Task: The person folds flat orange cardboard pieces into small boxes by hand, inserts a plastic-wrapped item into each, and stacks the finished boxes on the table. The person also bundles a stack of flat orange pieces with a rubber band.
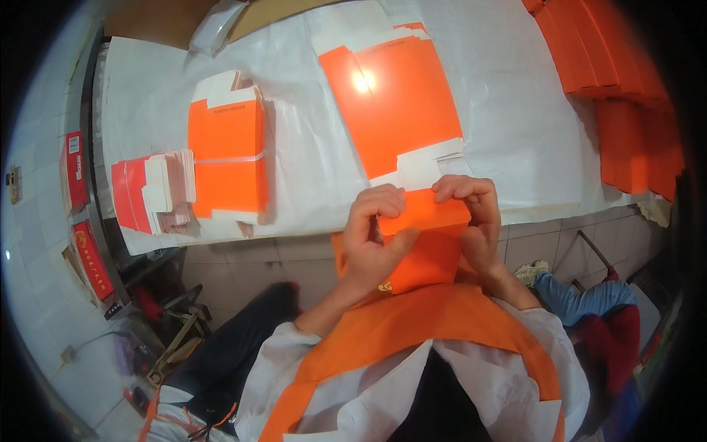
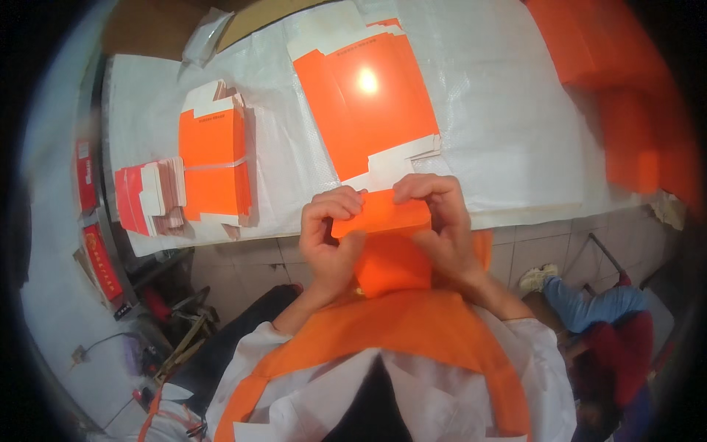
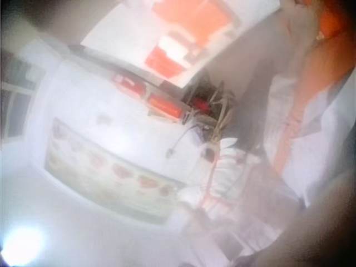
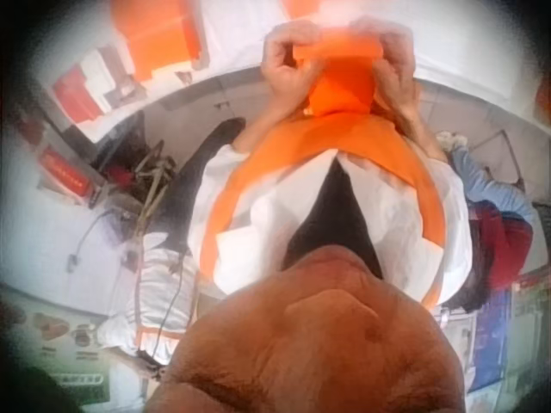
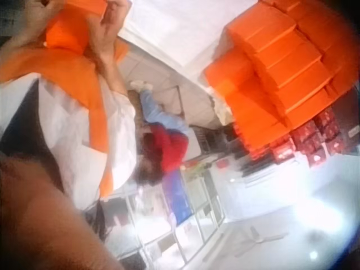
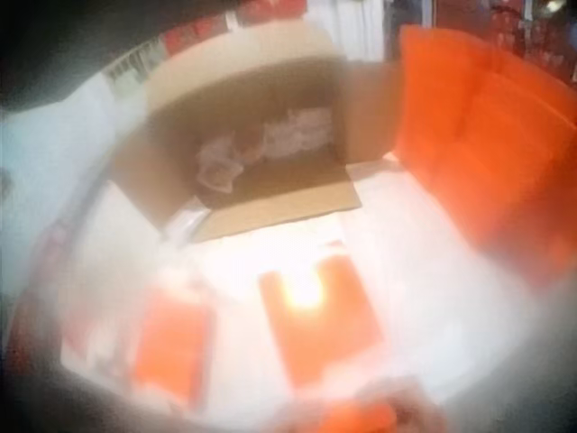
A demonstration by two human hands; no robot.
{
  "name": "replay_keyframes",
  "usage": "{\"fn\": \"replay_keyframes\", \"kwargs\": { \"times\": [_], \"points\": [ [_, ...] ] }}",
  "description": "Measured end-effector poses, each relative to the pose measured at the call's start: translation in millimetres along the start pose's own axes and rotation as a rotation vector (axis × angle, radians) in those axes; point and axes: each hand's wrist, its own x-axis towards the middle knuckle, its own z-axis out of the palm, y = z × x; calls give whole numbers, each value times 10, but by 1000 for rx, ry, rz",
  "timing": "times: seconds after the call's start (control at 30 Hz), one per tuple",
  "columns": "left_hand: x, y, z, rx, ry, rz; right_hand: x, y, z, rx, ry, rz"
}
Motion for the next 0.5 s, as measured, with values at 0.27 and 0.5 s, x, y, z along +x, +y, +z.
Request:
{"fn": "replay_keyframes", "kwargs": {
  "times": [0.27, 0.5],
  "points": [
    [110, 185, 20, 227, -6, -141, 108, -138, 13, -131, 38, 84],
    [116, 97, -45, 184, -53, -165, 177, -178, -9, -249, -31, 111]
  ]
}}
